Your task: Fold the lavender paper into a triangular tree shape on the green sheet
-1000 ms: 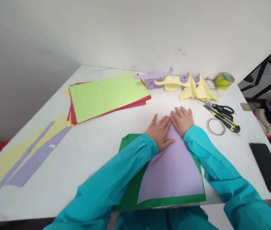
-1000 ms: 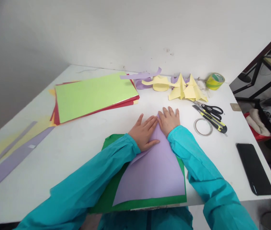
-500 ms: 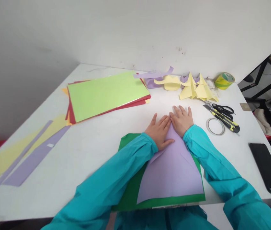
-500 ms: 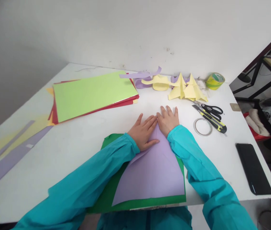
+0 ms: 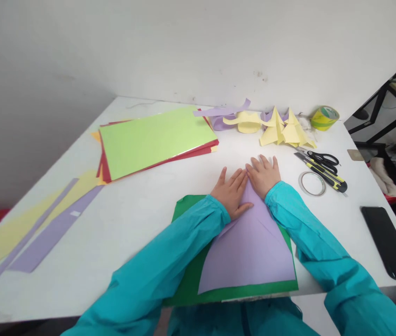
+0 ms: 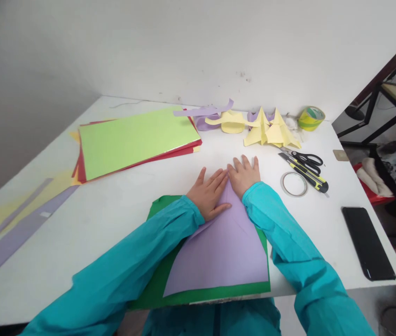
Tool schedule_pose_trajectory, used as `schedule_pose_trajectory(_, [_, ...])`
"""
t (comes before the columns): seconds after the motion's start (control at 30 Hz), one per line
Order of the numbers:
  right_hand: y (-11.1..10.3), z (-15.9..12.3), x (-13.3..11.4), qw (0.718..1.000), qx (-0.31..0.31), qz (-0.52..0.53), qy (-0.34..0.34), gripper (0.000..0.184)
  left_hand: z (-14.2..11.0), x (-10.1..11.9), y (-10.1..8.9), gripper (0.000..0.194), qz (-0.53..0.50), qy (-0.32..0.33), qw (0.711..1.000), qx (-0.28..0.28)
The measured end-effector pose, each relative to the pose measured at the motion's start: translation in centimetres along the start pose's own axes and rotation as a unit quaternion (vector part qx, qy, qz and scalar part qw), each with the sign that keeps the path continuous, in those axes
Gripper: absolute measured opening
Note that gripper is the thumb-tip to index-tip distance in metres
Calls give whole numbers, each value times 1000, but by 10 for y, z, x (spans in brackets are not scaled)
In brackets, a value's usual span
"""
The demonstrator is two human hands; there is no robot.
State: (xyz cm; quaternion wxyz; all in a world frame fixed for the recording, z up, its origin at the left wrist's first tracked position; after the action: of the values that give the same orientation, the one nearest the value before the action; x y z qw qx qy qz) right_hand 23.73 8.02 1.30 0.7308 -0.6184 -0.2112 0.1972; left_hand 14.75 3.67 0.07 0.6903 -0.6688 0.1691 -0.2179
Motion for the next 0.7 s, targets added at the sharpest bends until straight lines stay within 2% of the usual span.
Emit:
schedule_pose_trajectory(0.4, [-3,-1,-3,1000,13,-8,-9,41,0,2,-2,81,12,-3,1000,-3])
schedule_pose_trajectory(0.7, [-4,-1,-1,1000,10,-2,2,42,-6,6,-4,72,22,-3,999,38])
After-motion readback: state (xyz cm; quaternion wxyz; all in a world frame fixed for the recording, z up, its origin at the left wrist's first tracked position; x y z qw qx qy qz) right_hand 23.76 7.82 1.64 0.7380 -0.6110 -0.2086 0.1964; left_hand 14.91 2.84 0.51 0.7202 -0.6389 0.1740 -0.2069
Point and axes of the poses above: each hand's wrist, its own z-axis towards the middle knuckle, its own y-axis out of the palm, x = y × z, the point moved 7 cm from there along z, towards the middle knuckle, and after that the axes turned 11 degrees about -y, right-handed, at the moved point
